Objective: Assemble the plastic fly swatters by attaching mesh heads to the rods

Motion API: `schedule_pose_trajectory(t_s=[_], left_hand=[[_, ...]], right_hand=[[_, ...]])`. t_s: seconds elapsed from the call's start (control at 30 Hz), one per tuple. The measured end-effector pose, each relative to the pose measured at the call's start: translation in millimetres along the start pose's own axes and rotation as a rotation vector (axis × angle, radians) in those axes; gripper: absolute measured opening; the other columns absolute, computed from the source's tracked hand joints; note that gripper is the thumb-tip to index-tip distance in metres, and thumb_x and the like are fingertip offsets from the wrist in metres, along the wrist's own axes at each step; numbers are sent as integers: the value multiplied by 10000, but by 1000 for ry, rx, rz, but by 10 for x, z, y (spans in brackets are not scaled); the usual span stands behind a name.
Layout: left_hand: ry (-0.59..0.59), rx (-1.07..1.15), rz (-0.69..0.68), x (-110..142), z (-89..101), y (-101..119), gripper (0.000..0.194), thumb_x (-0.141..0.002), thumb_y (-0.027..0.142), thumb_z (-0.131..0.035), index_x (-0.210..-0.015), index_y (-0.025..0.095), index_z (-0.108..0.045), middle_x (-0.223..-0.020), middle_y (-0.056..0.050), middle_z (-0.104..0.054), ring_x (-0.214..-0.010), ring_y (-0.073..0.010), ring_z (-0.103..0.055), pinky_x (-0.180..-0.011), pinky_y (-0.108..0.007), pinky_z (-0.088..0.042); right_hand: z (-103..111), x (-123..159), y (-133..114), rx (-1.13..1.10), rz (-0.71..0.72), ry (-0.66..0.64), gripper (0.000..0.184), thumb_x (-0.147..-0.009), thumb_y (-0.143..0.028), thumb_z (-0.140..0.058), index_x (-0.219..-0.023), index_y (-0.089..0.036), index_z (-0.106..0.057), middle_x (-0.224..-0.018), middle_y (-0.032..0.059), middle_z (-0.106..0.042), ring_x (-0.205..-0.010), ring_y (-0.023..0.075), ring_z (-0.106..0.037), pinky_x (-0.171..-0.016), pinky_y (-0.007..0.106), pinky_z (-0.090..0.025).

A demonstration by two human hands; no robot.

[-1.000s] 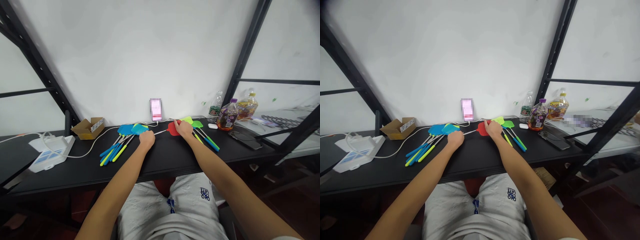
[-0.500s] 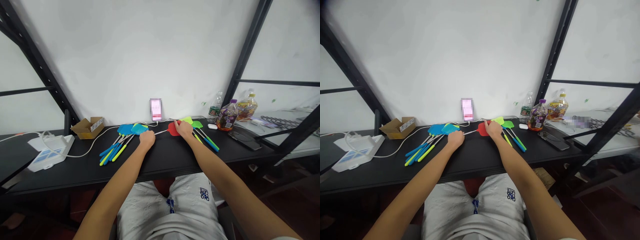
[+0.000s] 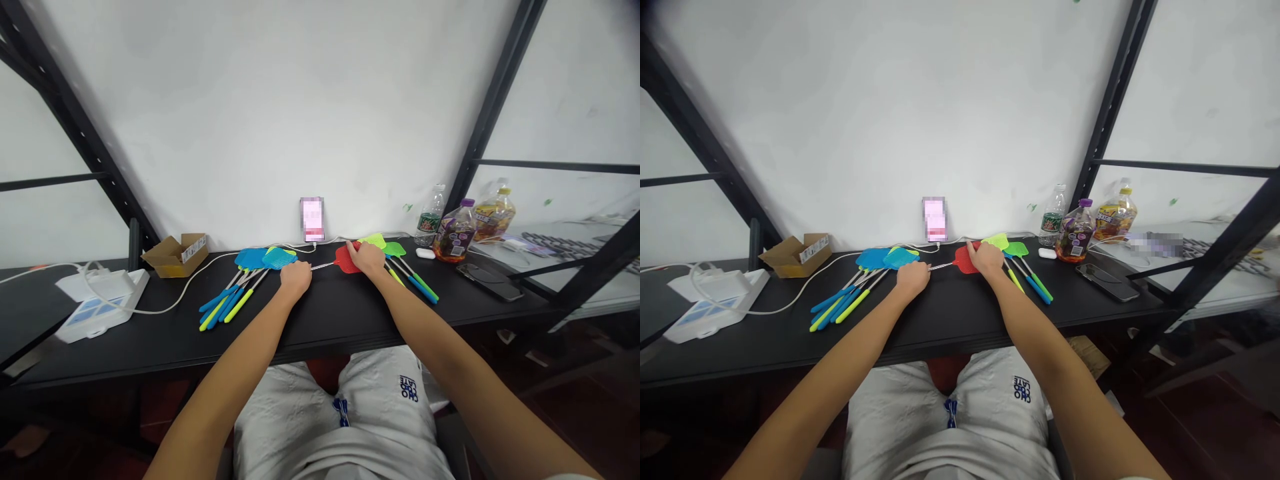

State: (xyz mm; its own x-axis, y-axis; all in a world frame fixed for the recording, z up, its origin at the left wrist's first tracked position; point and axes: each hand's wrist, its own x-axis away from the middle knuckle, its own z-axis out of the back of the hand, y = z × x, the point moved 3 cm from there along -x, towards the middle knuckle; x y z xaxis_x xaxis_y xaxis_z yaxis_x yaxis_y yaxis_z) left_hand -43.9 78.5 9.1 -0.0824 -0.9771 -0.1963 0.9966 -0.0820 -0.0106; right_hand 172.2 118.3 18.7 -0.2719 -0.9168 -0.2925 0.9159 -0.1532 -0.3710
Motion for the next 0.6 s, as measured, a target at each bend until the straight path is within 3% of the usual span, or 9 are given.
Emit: schedule_pose_trajectory(t_s=[0.6], left_hand=[[-7, -16, -2, 30, 19, 40, 481, -994, 326, -296, -1073, 114, -720, -1054, -208, -693, -962, -301, -674, -817, -394, -512]], right_hand=[[23, 56, -62, -6, -1, 6, 731, -920, -690, -286, -1057, -98, -691, -1058, 233, -692, -1040, 321, -654, -869, 364, -465]])
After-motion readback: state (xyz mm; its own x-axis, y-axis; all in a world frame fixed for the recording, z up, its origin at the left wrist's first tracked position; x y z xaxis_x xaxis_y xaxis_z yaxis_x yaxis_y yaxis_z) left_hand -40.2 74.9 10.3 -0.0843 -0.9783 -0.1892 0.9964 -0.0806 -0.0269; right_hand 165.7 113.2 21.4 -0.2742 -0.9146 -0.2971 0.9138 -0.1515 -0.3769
